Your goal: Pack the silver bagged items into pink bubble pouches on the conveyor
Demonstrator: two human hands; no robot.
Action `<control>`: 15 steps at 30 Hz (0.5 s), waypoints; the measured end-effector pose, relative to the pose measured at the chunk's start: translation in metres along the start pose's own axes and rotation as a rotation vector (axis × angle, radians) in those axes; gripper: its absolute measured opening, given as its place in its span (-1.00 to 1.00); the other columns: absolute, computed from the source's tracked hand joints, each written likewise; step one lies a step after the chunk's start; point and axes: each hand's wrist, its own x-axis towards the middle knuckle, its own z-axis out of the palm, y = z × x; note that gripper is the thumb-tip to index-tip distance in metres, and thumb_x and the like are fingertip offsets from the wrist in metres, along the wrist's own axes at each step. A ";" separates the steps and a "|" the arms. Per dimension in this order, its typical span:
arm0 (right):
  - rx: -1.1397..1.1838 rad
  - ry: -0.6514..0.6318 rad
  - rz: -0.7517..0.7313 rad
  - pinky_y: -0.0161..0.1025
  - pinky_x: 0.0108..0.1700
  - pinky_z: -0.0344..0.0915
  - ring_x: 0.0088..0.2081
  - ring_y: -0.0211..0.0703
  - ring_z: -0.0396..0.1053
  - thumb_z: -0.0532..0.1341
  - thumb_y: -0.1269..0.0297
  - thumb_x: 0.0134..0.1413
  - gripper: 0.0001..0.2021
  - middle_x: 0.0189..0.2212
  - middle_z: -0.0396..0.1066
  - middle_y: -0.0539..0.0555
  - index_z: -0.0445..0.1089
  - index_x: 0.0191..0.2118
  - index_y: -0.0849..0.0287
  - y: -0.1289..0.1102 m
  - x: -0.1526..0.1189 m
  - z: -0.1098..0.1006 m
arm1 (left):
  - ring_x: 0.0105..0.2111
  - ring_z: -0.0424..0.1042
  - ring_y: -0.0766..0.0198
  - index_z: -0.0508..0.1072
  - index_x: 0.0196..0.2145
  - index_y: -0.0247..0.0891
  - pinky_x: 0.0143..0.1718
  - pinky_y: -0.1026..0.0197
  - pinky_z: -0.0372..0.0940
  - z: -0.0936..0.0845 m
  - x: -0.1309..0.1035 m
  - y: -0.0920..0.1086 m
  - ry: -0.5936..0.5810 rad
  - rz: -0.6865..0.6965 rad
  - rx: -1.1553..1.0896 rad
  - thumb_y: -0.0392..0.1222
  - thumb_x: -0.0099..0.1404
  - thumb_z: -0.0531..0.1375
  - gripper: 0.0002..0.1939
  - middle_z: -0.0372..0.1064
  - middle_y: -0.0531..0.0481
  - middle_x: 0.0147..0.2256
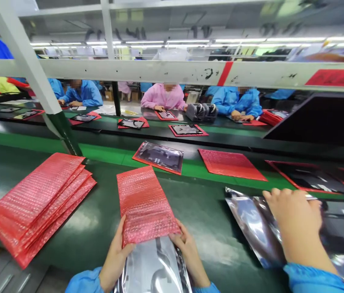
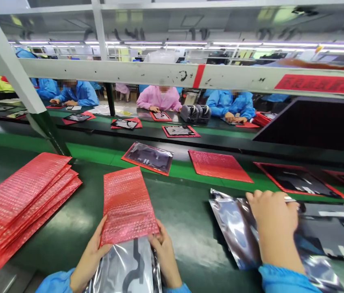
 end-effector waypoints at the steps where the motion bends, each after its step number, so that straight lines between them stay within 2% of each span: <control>1: -0.003 0.040 0.005 -0.16 -0.34 0.34 -0.46 -0.08 0.34 0.24 -0.21 -0.13 -0.43 -0.51 0.37 0.07 0.45 -0.14 0.16 0.011 0.003 0.012 | 0.29 -0.03 -0.04 0.07 0.26 -0.24 0.32 0.00 -0.16 -0.001 -0.001 -0.002 0.001 0.010 -0.010 0.02 -0.02 0.32 -0.06 0.00 -0.19 0.29; 4: -0.205 0.188 -0.072 -0.09 -0.34 0.36 -0.43 0.03 0.35 0.15 -0.26 -0.11 -0.51 -0.54 0.36 0.09 0.47 -0.32 0.07 0.032 0.012 0.028 | 0.29 0.00 0.00 0.14 0.22 -0.22 0.31 0.04 -0.12 -0.005 -0.003 -0.006 0.064 0.050 -0.004 0.02 0.01 0.30 -0.14 0.06 -0.17 0.27; 6: -0.306 0.203 -0.103 -0.03 -0.37 0.37 -0.43 0.10 0.36 0.18 -0.26 -0.18 -0.59 -0.51 0.39 0.09 0.47 -0.39 -0.06 0.040 0.009 0.029 | 0.23 0.12 0.01 0.16 0.20 -0.21 0.26 0.07 0.02 -0.006 -0.006 -0.007 0.156 0.032 0.026 0.08 0.04 0.26 -0.19 0.11 -0.19 0.24; 8: -0.350 0.161 -0.094 0.03 -0.43 0.36 -0.46 0.15 0.36 0.22 -0.23 -0.28 -0.69 -0.53 0.38 0.09 0.45 -0.42 -0.22 0.039 0.001 0.020 | 0.10 0.31 0.03 0.21 0.14 -0.25 0.13 0.09 0.21 -0.007 -0.010 -0.007 0.277 -0.017 0.086 0.17 0.06 0.20 -0.25 0.25 -0.22 0.15; 9: -0.367 0.155 -0.099 0.04 -0.46 0.36 -0.47 0.17 0.36 0.23 -0.21 -0.31 -0.72 -0.54 0.36 0.10 0.44 -0.40 -0.30 0.033 -0.003 0.007 | 0.02 0.38 0.03 0.26 0.07 -0.27 0.04 0.10 0.28 -0.008 -0.012 -0.007 0.331 -0.037 0.130 0.21 0.07 0.16 -0.30 0.34 -0.22 0.07; 11: -0.375 0.182 -0.156 0.07 -0.52 0.35 -0.47 0.20 0.36 0.22 -0.19 -0.37 -0.66 -0.55 0.33 0.12 0.40 -0.30 -0.46 0.006 -0.006 -0.039 | -0.15 0.46 0.05 0.37 -0.14 -0.28 -0.12 0.13 0.36 -0.013 -0.015 -0.007 0.363 -0.031 0.254 0.23 0.10 0.10 -0.44 0.47 -0.19 -0.13; 13: -0.327 0.248 -0.297 0.10 -0.53 0.34 -0.43 0.24 0.36 0.20 -0.18 -0.44 -0.50 -0.51 0.32 0.14 0.30 -0.16 -0.59 -0.038 0.001 -0.109 | -0.29 0.48 0.10 0.40 -0.32 -0.24 -0.23 0.18 0.37 -0.022 -0.018 -0.009 0.298 0.024 0.400 0.19 0.16 0.04 -0.57 0.50 -0.12 -0.31; 15: -0.218 0.359 -0.492 0.14 -0.52 0.32 -0.42 0.24 0.36 0.15 -0.20 -0.45 -0.43 -0.48 0.33 0.15 0.22 -0.11 -0.66 -0.083 0.015 -0.183 | -0.42 0.47 0.15 0.41 -0.37 -0.20 -0.33 0.23 0.34 -0.033 -0.022 -0.011 0.206 0.084 0.551 0.13 0.22 -0.01 -0.62 0.49 -0.05 -0.44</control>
